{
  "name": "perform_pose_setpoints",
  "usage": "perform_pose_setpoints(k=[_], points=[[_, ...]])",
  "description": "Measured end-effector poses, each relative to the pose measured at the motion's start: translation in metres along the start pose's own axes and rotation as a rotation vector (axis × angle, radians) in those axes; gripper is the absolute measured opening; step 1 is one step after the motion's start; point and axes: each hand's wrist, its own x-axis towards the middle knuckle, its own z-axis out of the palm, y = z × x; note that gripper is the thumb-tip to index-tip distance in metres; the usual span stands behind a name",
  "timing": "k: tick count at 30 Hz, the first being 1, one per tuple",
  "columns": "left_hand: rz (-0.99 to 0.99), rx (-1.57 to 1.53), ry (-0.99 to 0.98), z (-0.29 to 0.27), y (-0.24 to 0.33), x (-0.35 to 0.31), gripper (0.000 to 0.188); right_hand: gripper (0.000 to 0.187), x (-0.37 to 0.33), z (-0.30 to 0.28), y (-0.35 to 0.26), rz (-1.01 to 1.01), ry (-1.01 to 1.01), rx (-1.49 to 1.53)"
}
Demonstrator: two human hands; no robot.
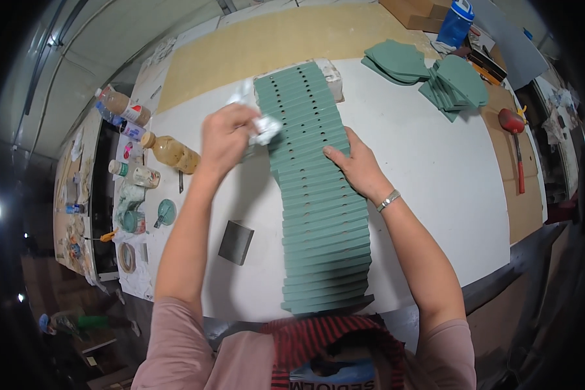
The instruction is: The person applies adhesive to a stack of foam pieces and wipes the surface with a cloth.
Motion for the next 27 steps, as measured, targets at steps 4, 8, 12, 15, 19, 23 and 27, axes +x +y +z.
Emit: perform_pose_setpoints(k=[4,8,12,15,19,23,27], points=[[0.015,-0.482,-0.216,0.045,0.052,0.007,0.019,0.055,0.001,0.002,0.001,0.010,-0.018,0.006],[0.299,0.352,-0.105,0.045,0.017,-0.015,0.013,0.058,0.002,-0.003,0.015,-0.040,0.023,0.048],[0.271,0.382,-0.028,0.047,0.003,-0.020,0.022,0.061,-0.004,0.003,-0.006,0.044,-0.001,0.058],[0.266,0.204,0.033,0.098,0.018,0.006,0.028,0.061,-0.001,0.004,-0.002,-0.071,0.044,-0.024],[0.146,0.225,-0.125,0.078,0.018,0.009,0.032,0.062,-0.005,-0.006,0.006,0.003,-0.003,0.015],[0.075,0.284,-0.077,0.060,0.015,-0.004,0.048,0.065,-0.008,-0.004,-0.004,0.031,0.047,0.004],[0.295,0.358,-0.047,0.103,0.030,0.025,0.045,0.066,0.001,0.002,0.000,0.003,-0.017,-0.025]])
